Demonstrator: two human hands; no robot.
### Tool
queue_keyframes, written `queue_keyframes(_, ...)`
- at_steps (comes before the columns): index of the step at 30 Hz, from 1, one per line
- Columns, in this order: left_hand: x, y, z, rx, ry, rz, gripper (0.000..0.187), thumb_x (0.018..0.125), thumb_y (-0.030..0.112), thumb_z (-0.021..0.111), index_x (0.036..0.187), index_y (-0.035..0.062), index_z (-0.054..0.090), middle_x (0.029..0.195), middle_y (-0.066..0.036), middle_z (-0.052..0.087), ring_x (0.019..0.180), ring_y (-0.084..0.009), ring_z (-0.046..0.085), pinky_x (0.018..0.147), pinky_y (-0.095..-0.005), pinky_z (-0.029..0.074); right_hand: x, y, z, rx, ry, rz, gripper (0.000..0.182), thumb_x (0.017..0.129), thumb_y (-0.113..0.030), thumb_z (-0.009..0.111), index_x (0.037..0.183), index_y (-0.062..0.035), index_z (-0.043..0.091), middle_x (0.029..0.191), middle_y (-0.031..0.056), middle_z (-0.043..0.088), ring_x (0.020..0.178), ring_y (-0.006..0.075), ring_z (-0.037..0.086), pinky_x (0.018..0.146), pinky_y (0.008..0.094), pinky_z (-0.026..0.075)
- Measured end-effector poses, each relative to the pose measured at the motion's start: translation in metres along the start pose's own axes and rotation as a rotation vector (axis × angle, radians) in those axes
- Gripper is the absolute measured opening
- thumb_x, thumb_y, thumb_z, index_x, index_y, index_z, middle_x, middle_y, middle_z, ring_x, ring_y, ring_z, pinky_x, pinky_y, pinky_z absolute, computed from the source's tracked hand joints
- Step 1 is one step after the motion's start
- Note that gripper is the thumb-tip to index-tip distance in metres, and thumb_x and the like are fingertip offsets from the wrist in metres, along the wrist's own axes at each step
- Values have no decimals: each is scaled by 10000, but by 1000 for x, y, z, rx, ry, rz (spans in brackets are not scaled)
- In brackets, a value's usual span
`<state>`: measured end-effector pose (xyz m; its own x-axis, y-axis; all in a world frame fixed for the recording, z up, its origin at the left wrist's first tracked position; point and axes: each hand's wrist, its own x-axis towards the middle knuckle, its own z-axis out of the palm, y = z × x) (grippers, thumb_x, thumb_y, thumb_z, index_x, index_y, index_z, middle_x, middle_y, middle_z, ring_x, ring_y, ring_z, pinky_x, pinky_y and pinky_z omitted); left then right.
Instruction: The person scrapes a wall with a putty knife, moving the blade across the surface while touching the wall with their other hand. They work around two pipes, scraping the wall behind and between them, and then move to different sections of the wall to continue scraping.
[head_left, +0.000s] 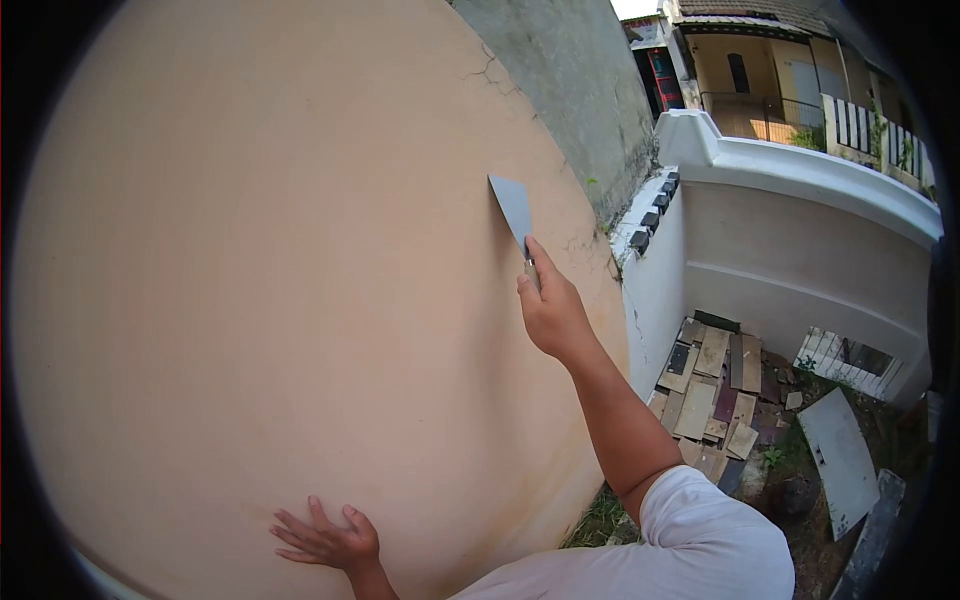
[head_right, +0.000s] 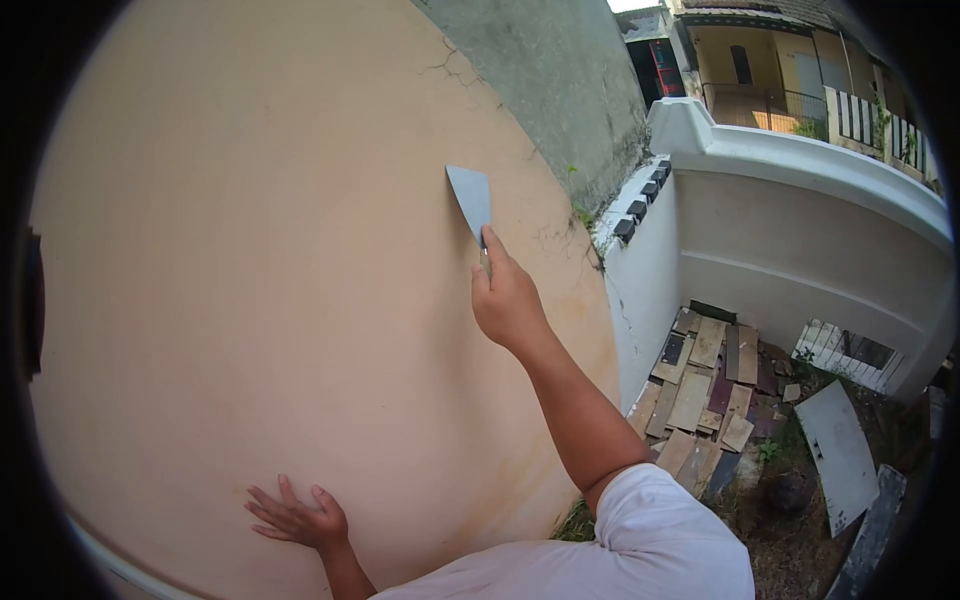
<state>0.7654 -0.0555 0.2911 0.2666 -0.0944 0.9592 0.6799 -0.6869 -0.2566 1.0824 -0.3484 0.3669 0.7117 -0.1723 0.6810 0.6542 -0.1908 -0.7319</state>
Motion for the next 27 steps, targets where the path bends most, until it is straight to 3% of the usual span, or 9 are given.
queue_keyframes(2,0,-2,-1,15,-8,19,520,881,330,527,1362,148,453,1536,-264,281,1429,-509,200,1099,-690,23,8,-3,-3,-2,6,-74,564,961,-192,506,1480,-31,356,916,94,620,815,167,570,795,315,478)
queue_keyframes(4,1,-3,-2,21,-49,11,542,874,342,533,1372,147,442,1540,-266,272,1430,-512,192,1094,-698,16,54,-32,-30,120,-156,232,549,957,-213,442,1465,-21,362,1256,282,587,1138,378,594,978,417,442)
queue_keyframes(10,4,1,-4,27,-16,12,585,856,307,560,1409,180,417,1575,-214,238,1453,-461,185,1111,-673,37,55,-48,-40,80,-224,226,543,957,-221,437,1456,-16,375,1267,295,569,1159,405,569,994,432,433)
queue_keyframes(11,5,1,-3,20,-13,15,585,856,307,560,1409,180,417,1575,-214,238,1453,-461,185,1111,-673,37,29,-44,-29,-85,-163,91,529,974,-200,473,1457,-4,383,986,143,645,940,227,610,902,322,445)
queue_keyframes(15,4,4,-2,21,8,17,573,868,320,556,1410,188,423,1577,-199,247,1448,-457,203,1114,-668,51,20,-23,-24,22,-230,147,541,983,-210,457,1478,-18,352,970,127,641,943,227,607,911,336,451)
queue_keyframes(17,4,-1,-4,29,3,38,566,874,327,554,1409,190,428,1577,-194,252,1446,-453,213,1116,-665,54,52,3,-25,164,-107,318,554,977,-229,411,1461,29,338,1351,279,517,1262,396,504,1056,410,386)
queue_keyframes(24,2,1,0,42,26,15,555,894,364,548,1414,203,437,1575,-183,266,1442,-433,242,1124,-648,69,-31,28,-4,53,-202,380,593,980,-266,415,1505,-28,274,1319,295,535,1184,379,565,976,425,447)
queue_keyframes(26,1,0,1,52,26,17,564,901,387,545,1424,210,429,1579,-182,259,1443,-428,244,1122,-653,67,-31,44,-4,8,-147,477,608,987,-264,475,1531,-93,264,1035,86,661,952,229,607,869,314,455)
queue_keyframes(27,2,-4,0,54,24,33,564,901,387,545,1424,210,429,1579,-182,259,1443,-428,244,1122,-653,67,-37,48,-2,15,-145,491,608,987,-264,475,1531,-93,264,1035,86,661,952,229,607,869,314,455)
